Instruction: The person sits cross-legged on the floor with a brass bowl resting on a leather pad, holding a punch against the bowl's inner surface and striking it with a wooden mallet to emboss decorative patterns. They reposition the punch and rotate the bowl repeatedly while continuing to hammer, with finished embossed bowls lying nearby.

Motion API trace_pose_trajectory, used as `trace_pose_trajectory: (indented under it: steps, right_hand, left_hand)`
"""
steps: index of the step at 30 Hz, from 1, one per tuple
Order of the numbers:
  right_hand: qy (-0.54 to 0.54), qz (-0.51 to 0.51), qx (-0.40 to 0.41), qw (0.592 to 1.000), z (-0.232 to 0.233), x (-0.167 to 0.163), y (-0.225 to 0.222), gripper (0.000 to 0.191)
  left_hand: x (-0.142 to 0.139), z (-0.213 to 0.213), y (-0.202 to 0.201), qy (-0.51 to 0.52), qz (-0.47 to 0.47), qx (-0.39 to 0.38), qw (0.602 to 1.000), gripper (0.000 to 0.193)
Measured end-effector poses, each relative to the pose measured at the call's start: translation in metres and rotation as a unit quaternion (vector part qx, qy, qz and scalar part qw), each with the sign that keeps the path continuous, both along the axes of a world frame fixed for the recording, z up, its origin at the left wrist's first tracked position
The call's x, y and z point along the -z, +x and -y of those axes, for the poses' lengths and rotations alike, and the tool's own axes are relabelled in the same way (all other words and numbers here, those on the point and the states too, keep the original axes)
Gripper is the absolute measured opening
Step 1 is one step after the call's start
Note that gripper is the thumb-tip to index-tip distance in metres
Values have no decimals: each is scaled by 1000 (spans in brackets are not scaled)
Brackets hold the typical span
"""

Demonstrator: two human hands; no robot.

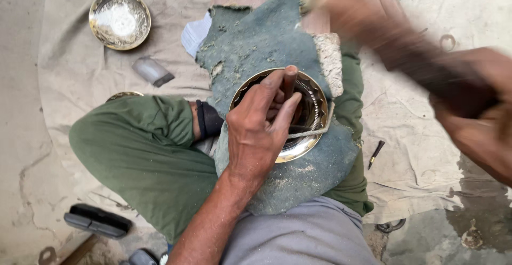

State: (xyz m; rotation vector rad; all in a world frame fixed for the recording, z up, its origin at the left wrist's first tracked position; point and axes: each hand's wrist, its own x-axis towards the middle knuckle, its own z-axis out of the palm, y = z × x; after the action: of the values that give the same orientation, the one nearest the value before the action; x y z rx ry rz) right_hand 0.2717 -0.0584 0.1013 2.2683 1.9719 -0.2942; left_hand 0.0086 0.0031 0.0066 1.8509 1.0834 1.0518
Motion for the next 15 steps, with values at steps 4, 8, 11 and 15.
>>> trace_pose_trajectory:
  steps: [4, 8, 11, 15]
  right_hand:
    - [-5, 10, 2, 1000, 2, 5, 7, 31]
    - [26, -16, 18, 999, 13, 13, 13, 29]
    - [92, -35, -31, 995, 23, 18, 20, 34]
    - [99, -162, 12, 982, 26, 36, 25, 31]
  left_hand:
    - [-1, -3, -1, -4, -15, 4, 1000, 43]
    - [6, -5, -2, -2, -48, 14, 999, 44]
    - [11, -5, -1, -12, -43, 18, 999, 47]
    - [13, -3, -1, 17, -52, 12, 998, 45]
